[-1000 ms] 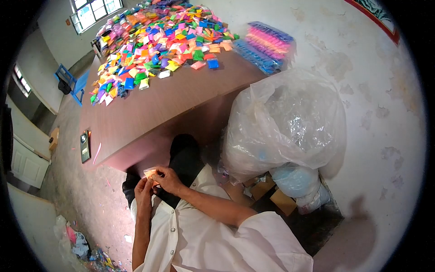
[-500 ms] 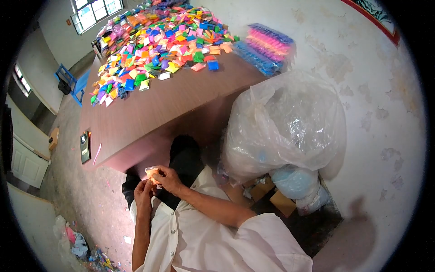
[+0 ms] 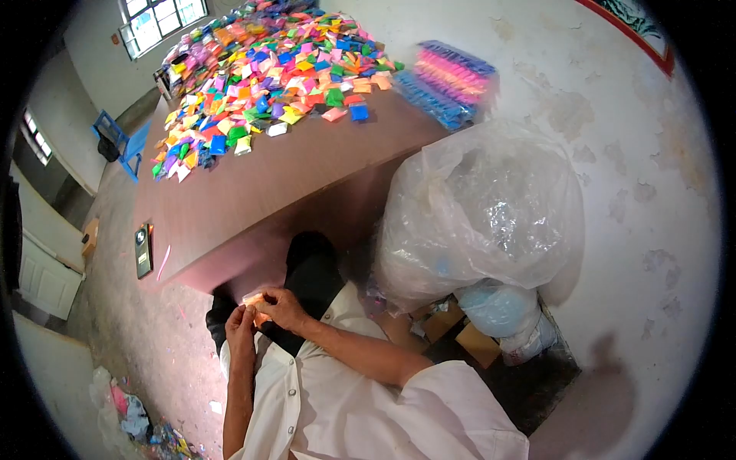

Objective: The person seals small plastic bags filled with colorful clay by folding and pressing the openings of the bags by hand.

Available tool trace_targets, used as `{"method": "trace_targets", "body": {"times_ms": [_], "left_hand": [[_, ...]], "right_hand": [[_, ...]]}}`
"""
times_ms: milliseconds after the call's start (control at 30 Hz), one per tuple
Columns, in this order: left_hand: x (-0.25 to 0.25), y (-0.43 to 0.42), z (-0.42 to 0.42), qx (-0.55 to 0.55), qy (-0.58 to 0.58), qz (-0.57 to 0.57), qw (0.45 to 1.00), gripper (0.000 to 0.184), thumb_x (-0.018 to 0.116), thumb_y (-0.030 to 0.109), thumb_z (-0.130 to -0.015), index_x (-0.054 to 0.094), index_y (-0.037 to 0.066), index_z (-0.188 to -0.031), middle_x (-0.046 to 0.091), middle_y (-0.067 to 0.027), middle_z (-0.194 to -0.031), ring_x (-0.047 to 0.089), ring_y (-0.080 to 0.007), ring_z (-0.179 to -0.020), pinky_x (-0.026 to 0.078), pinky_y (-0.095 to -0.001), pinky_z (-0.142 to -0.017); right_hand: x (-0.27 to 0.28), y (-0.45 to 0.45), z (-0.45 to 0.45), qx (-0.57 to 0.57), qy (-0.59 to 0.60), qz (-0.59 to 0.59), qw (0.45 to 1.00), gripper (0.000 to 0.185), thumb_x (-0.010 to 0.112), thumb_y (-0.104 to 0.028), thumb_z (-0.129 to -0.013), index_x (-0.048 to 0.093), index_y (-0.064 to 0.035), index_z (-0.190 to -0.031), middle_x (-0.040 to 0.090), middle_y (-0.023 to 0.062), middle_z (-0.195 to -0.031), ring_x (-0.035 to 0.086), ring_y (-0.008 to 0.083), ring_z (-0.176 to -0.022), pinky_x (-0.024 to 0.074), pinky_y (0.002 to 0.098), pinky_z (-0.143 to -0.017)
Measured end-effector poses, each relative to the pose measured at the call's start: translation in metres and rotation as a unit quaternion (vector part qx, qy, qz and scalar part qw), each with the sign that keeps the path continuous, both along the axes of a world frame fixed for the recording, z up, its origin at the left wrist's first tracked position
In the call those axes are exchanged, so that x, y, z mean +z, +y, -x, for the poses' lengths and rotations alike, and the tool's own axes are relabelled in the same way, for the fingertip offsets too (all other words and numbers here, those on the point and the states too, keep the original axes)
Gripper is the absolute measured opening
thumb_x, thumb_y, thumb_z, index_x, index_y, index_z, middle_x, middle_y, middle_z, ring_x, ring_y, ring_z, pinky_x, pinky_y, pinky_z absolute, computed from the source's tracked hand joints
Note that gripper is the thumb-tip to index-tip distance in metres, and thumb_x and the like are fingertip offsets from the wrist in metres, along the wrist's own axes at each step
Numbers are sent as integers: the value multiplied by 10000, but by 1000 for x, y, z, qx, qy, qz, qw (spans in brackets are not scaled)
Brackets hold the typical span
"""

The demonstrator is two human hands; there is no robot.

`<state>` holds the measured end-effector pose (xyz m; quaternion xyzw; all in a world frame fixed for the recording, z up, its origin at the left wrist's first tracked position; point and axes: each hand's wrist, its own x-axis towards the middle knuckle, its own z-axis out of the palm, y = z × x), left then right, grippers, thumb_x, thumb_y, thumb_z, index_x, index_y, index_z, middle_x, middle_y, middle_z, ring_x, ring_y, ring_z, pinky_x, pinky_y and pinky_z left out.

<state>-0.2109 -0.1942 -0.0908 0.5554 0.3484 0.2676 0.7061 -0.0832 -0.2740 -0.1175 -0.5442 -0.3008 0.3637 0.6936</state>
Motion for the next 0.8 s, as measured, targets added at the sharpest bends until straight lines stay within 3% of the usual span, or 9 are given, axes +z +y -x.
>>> {"method": "trace_targets", "body": {"times_ms": [133,167,233,333,433,600,667,800], "left_hand": [[-7,6,4,-6,-26,-55,998,125,689,156,-963,679,40,-917,595,59,-822,500,-30,-739,376,-211,-664],[-9,6,7,-19,-37,-43,998,124,676,164,-986,693,45,-1015,635,56,-875,544,-23,-779,410,-191,-693],[-12,7,4,-14,-23,-75,997,147,676,183,-988,698,43,-1030,646,51,-892,550,-28,-778,415,-199,-681],[6,-5,-1,13,8,-33,999,204,675,221,-990,702,36,-1071,676,27,-895,577,-43,-757,441,-209,-661],[0,1,1,12,-28,18,999,191,678,203,-986,696,29,-1062,683,15,-885,588,-52,-742,454,-214,-660],[-7,6,5,5,-47,-19,999,130,684,162,-980,673,33,-967,666,9,-833,576,-60,-700,457,-228,-641],[-10,7,4,9,-57,-26,998,131,682,162,-980,675,31,-973,670,6,-839,582,-62,-709,460,-228,-646],[-8,7,4,7,-39,4,999,170,680,178,-984,686,13,-1022,685,-8,-868,605,-78,-746,473,-234,-676]], "right_hand": [[7,-1,-1,9,-66,87,994,277,670,-180,-953,693,13,-1150,696,37,-981,638,120,-889,532,269,-782],[3,0,0,-7,-60,66,996,272,654,-177,-960,696,11,-1152,702,42,-988,638,116,-888,530,268,-778],[0,2,-2,8,-1,70,998,262,648,-173,-963,706,18,-1133,711,52,-986,644,118,-891,532,272,-782],[-4,1,-3,-8,-31,64,997,245,652,-174,-963,719,21,-1095,714,57,-973,644,113,-881,534,273,-778],[-4,-1,-2,1,-23,54,998,239,650,-179,-964,724,23,-1069,715,57,-964,644,109,-879,532,268,-780],[-4,1,2,13,-25,58,998,216,652,-161,-963,723,18,-1062,712,47,-968,640,99,-879,528,256,-773],[-1,2,5,-8,6,15,1000,225,677,-211,-938,717,5,-992,706,33,-895,615,89,-806,501,276,-715],[-8,3,-1,-1,-39,59,998,207,661,-156,-961,721,15,-1062,708,30,-951,629,88,-850,524,253,-758]]}}
